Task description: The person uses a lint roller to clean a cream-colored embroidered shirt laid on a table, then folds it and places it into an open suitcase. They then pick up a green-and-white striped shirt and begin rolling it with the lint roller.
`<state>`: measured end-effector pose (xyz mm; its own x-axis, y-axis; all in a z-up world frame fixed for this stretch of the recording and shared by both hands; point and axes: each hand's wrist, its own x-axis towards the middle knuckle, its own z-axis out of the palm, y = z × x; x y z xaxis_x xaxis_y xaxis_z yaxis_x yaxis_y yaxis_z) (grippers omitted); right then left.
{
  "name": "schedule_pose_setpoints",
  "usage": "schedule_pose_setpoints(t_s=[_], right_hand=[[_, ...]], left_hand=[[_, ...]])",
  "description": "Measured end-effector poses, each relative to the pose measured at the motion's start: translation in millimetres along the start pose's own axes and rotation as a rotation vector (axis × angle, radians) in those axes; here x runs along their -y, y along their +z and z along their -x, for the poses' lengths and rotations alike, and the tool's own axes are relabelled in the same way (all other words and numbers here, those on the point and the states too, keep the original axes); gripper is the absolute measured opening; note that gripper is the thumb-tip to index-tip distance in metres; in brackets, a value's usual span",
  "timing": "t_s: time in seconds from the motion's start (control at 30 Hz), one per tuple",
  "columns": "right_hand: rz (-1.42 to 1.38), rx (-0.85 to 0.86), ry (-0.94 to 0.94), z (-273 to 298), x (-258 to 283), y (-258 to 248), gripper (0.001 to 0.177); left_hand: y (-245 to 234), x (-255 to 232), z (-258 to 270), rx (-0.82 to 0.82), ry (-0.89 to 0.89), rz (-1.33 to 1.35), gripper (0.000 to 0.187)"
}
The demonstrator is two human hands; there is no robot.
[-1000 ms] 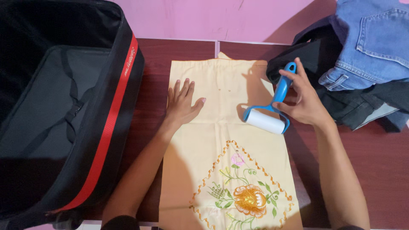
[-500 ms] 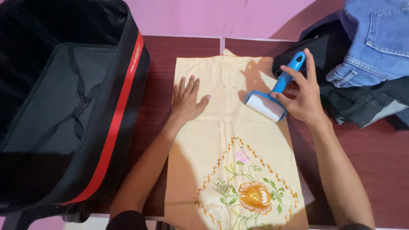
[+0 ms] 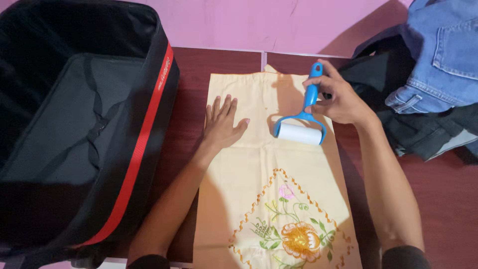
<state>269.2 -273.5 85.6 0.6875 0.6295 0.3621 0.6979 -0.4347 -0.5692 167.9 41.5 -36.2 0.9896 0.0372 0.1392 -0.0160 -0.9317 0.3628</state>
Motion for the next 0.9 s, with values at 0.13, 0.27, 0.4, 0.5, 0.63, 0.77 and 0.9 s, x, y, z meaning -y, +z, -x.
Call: schedule_pose_setpoints(t_s=[0.13, 0.27, 0.4, 0.5, 0.63, 0.77, 0.9], right_hand=[[-0.003, -0.136, 0.034, -17, -7, 2, 0.057], [-0.012, -0.094, 0.022, -22, -13, 2, 0.055], [0.092, -0.106, 0.014, -20, -20, 8, 0.055], [0.007, -0.212, 0.006, -20, -24, 12, 0.048], [-0.050, -0.110, 0.061, -25, -25, 14, 0.053], [0.142, -0.213, 0.035, -26, -25, 18, 0.052], [0.001, -0.223, -0.076, -31, -28, 19, 0.050]], left_hand=[[-1, 0, 0, 0.016, -0.002, 0.011, 0.084], [-3, -3, 0, -0.004, 0.011, 0.030, 0.083], [-6, -5, 3, 0.003, 0.004, 0.018, 0.083], [-5, -4, 4, -0.015, 0.007, 0.035, 0.083], [-4, -4, 3, -0.037, 0.004, 0.044, 0.084], [-1, -4, 3, -0.046, 0.000, 0.026, 0.083], [-3, -4, 1, -0.007, -0.009, 0.024, 0.084]])
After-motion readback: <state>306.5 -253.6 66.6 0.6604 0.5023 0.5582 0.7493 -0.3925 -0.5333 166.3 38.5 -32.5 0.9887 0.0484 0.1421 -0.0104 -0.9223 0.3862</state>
